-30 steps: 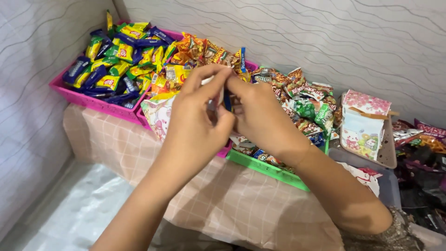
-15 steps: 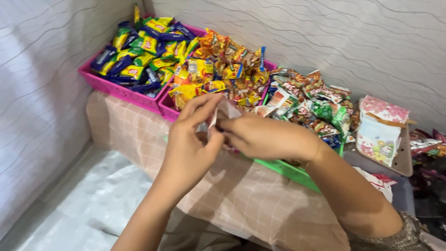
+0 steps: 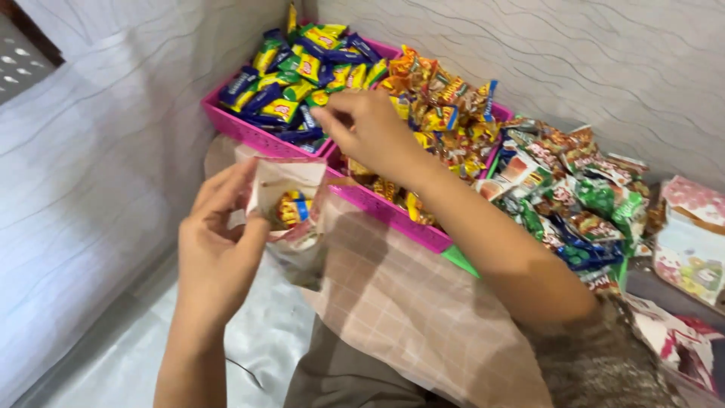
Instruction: The person places various snacks and small gifts into bags, using small packets, snack bags, and decorative items to fill a larger clear container.
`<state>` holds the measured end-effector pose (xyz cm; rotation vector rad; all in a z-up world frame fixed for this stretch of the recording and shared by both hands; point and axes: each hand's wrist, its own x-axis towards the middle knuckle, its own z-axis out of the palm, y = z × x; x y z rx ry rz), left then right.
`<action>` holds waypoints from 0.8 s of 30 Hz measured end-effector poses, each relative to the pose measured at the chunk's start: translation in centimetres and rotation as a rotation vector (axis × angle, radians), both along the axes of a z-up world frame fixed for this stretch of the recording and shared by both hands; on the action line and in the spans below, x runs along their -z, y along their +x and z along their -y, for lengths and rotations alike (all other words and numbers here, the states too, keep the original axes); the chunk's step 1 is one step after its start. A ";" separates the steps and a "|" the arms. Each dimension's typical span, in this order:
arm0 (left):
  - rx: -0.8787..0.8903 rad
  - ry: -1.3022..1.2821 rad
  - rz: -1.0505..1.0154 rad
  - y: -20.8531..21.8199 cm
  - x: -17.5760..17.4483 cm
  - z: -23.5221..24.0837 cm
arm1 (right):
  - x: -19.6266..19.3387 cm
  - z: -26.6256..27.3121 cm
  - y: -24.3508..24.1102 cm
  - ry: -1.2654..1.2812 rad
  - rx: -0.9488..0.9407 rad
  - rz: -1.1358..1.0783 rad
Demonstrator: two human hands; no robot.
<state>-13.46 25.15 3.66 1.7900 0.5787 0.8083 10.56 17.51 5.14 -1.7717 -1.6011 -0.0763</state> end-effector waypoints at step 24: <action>-0.051 -0.004 0.069 3.8 1.7 -4.9 | 12.3 -10.1 8.8 0.004 0.152 -0.198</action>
